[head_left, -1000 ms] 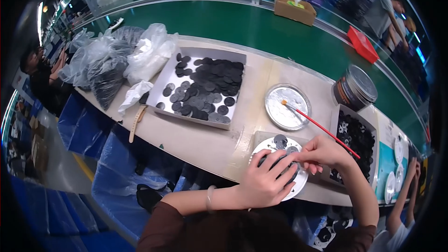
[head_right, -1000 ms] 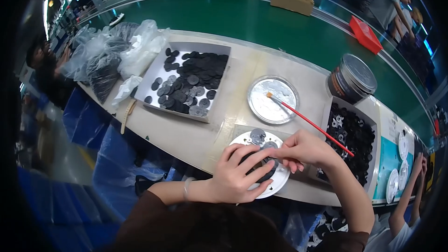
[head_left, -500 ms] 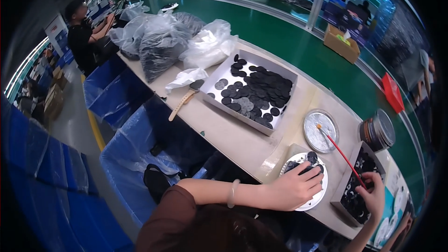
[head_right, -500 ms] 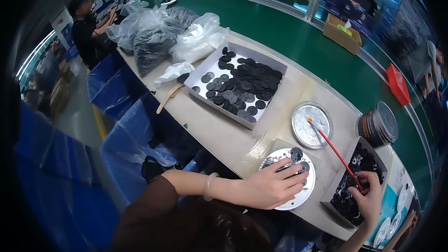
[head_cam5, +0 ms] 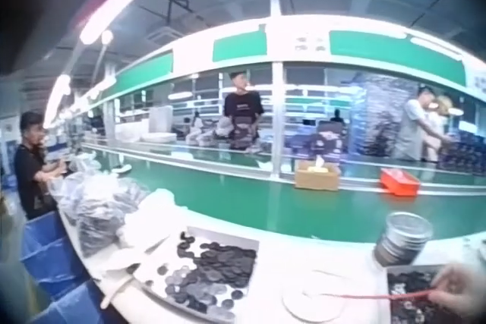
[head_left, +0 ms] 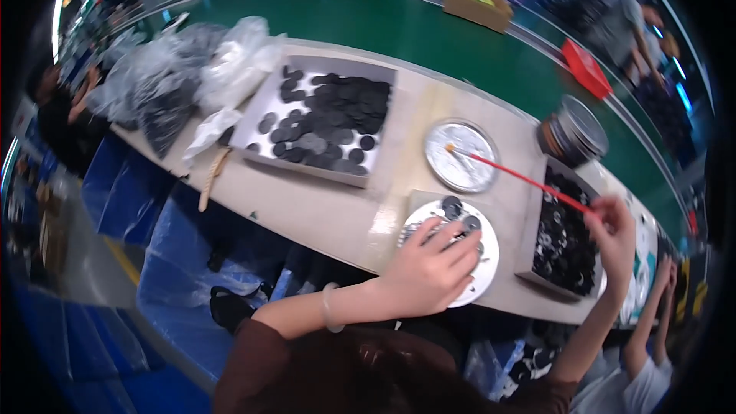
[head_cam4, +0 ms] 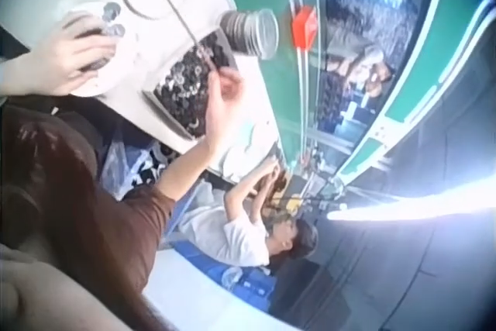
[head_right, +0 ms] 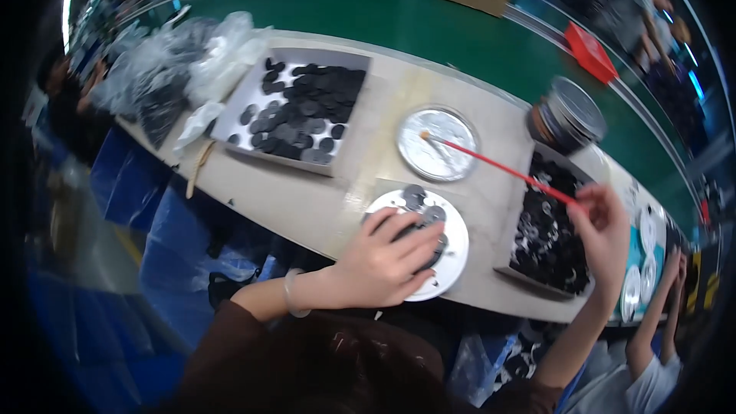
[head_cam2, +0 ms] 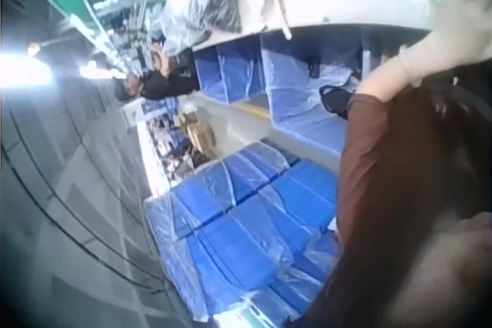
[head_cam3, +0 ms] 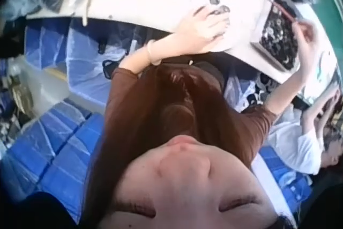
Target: Assembling small black components onto a circular base plate by applying glue with a brush.
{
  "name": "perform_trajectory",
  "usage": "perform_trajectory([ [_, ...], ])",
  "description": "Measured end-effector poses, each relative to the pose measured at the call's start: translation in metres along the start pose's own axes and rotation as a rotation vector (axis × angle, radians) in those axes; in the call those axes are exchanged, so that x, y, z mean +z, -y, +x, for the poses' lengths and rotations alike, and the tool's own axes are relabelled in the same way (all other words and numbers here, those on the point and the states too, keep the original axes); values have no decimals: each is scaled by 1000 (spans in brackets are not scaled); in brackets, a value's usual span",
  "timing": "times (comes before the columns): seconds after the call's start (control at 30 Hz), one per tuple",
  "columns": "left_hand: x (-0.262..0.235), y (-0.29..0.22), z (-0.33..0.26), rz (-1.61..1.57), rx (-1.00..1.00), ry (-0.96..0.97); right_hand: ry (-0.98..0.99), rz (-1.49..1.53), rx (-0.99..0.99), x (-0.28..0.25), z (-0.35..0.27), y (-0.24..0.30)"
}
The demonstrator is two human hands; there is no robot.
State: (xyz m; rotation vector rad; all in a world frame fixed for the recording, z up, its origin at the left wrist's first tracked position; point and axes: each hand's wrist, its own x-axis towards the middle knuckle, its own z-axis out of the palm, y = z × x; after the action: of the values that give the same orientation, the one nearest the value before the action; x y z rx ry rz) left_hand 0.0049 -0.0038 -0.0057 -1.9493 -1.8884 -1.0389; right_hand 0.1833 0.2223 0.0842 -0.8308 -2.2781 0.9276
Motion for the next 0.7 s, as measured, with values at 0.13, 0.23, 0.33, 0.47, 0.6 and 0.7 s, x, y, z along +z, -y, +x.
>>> perform_trajectory([
  [0.13, -5, -1, 1, 5, -44, -1, -147, 150, -161, 32, 19, 45],
  [0.23, -7, -4, 3, 20, -37, 13, -128, 210, -277, 64, 39, 48],
  [0.33, -5, -4, 3, 19, -21, 3, -49, 118, -346, 93, 59, 42],
  [0.47, -4, -4, 3, 24, -18, -4, 73, -74, -426, 118, 69, 37],
  [0.6, -3, -2, 3, 19, -17, -13, 113, -186, -396, 126, 69, 32],
  [0.7, -3, -1, 2, 17, -26, -15, 8, -231, -465, 116, 65, 27],
])
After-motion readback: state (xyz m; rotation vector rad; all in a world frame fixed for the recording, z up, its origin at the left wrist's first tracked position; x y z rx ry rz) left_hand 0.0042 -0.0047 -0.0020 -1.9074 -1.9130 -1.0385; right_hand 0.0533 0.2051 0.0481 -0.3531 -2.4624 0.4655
